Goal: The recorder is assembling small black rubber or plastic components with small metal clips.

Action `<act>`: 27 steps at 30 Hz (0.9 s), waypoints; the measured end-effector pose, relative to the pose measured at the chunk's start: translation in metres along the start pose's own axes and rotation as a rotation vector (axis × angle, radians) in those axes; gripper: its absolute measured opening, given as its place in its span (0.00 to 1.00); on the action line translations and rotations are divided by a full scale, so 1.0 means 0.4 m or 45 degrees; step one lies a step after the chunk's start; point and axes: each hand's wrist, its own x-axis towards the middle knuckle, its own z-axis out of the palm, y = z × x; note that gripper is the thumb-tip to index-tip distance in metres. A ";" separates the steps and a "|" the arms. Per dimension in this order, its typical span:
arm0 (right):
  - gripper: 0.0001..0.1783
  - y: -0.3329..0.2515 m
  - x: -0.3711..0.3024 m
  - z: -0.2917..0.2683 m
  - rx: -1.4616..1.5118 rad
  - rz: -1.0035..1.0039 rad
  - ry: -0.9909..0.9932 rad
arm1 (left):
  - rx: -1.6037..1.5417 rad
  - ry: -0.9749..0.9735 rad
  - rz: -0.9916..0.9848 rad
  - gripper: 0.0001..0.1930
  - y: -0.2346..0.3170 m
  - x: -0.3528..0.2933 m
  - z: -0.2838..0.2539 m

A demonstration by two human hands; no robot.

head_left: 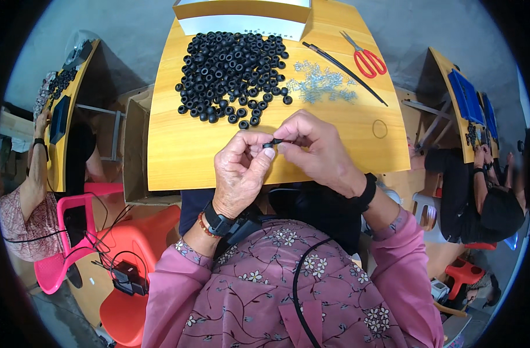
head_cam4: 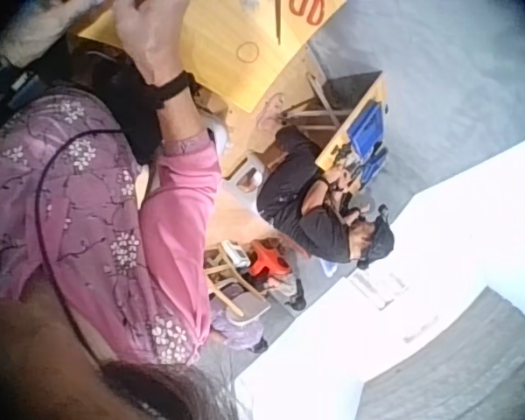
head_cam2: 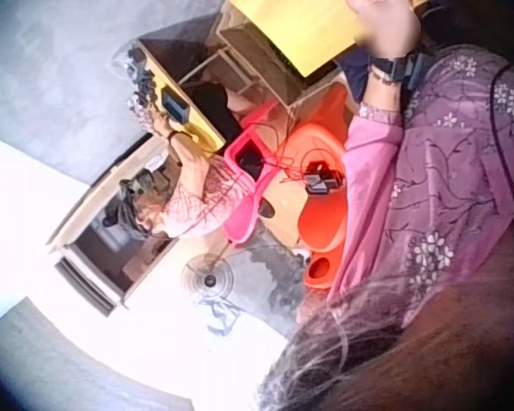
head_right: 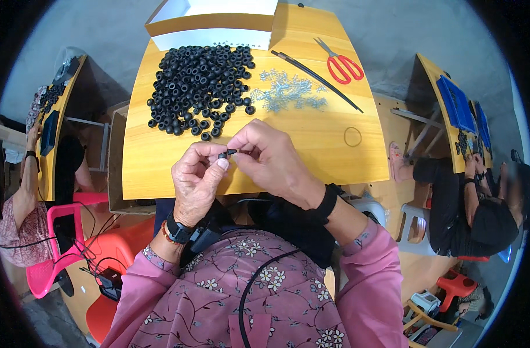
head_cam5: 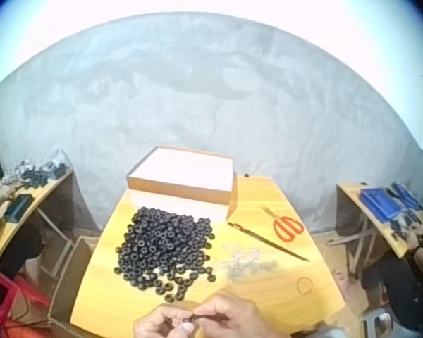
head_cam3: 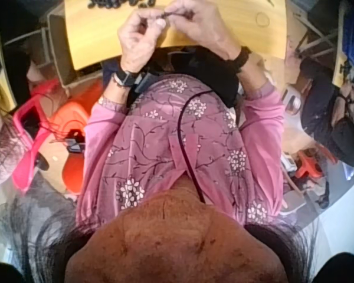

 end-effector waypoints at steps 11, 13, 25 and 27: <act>0.10 -0.023 -0.004 -0.024 0.197 0.191 -0.053 | -0.077 0.097 0.043 0.11 0.003 0.004 0.015; 0.10 -0.025 -0.003 -0.028 0.220 0.195 -0.069 | -0.063 0.077 0.020 0.11 0.000 0.002 0.008; 0.07 -0.015 0.011 -0.035 0.422 0.258 -0.120 | -0.043 0.050 0.049 0.12 -0.009 0.002 0.002; 0.07 -0.014 0.009 -0.030 0.519 0.256 -0.097 | -0.059 0.047 0.052 0.12 -0.012 0.003 0.002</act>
